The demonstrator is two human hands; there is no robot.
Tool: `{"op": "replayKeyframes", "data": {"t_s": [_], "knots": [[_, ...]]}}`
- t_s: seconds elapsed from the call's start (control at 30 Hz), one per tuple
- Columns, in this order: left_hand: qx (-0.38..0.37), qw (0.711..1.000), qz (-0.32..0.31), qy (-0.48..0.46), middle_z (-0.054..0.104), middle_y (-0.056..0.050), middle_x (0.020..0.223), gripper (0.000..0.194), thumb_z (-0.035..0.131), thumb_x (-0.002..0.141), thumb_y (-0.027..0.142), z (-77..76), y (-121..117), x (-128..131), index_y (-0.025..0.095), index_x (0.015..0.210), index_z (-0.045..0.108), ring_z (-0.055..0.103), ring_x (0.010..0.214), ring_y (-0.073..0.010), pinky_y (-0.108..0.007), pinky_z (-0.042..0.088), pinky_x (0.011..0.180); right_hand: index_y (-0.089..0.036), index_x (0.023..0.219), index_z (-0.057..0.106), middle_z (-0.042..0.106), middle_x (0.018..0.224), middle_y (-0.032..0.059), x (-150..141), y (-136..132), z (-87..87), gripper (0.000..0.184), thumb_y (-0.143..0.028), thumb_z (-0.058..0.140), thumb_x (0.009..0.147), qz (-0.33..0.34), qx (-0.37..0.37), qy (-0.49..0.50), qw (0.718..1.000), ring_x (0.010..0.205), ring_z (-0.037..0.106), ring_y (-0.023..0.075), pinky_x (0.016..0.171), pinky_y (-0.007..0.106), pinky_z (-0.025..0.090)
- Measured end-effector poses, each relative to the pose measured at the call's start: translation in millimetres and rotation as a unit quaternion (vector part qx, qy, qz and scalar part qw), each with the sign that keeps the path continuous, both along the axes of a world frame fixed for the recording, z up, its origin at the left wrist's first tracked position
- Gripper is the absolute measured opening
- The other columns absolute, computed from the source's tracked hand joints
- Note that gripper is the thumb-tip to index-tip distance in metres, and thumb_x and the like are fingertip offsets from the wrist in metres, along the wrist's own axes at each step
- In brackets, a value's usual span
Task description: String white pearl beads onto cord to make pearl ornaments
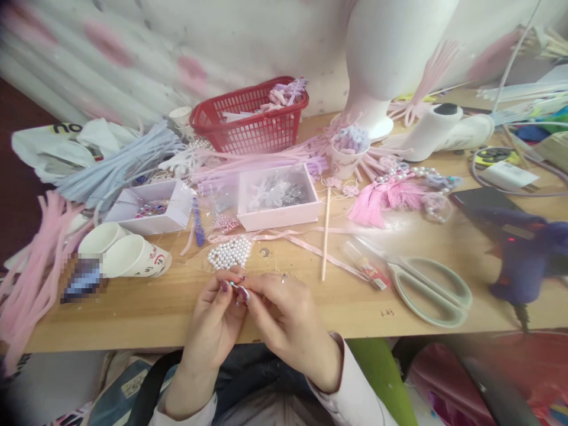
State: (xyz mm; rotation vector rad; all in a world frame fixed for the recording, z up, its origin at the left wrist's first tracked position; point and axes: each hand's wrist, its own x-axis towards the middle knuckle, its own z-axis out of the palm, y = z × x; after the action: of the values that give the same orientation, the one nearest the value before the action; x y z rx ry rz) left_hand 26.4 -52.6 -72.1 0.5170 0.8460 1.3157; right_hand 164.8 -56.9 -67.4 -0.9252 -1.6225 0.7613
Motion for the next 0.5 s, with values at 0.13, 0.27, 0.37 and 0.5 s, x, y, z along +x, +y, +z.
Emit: {"op": "replayKeyframes", "data": {"t_s": [0.13,0.27,0.37,0.5], "knots": [[0.001,1.000,-0.002,0.008,0.066,0.001,0.081,0.022,0.090,0.070,0.038,-0.2,0.1,0.3,0.020,0.073,0.078,0.062,0.066,-0.0072,-0.017,0.053,0.062,-0.022,0.106,0.070,0.079,0.087,0.0030,0.0,0.7,1.5,0.022,-0.008,0.059,0.093,-0.007,0.014,-0.003,1.000,0.072,0.073,0.0144,0.065,0.022,0.054],[-0.001,1.000,0.003,0.016,0.066,0.000,0.078,0.024,0.091,0.068,0.039,0.0,0.5,0.6,0.019,0.071,0.077,0.061,0.065,-0.0083,-0.018,0.053,0.061,-0.022,0.107,0.070,0.078,0.086,0.0034,-0.1,1.3,1.0,0.022,-0.009,0.059,0.094,-0.008,0.018,-0.008,1.000,0.072,0.073,0.0147,0.065,0.022,0.055],[-0.002,1.000,0.005,0.018,0.066,0.000,0.078,0.024,0.091,0.068,0.039,0.1,0.8,0.3,0.019,0.071,0.077,0.061,0.065,-0.0089,-0.019,0.053,0.060,-0.021,0.106,0.070,0.078,0.087,0.0036,-0.3,1.7,0.1,0.021,-0.009,0.059,0.094,-0.006,0.016,-0.011,1.000,0.072,0.073,0.0143,0.066,0.021,0.055],[0.004,1.000,0.004,0.012,0.067,0.000,0.079,0.022,0.091,0.069,0.038,-0.4,1.0,0.7,0.020,0.073,0.078,0.062,0.066,-0.0082,-0.018,0.053,0.061,-0.020,0.105,0.071,0.078,0.086,0.0037,0.0,2.1,0.6,0.021,-0.008,0.059,0.093,-0.010,0.023,-0.009,1.000,0.072,0.073,0.0144,0.065,0.021,0.055]]}}
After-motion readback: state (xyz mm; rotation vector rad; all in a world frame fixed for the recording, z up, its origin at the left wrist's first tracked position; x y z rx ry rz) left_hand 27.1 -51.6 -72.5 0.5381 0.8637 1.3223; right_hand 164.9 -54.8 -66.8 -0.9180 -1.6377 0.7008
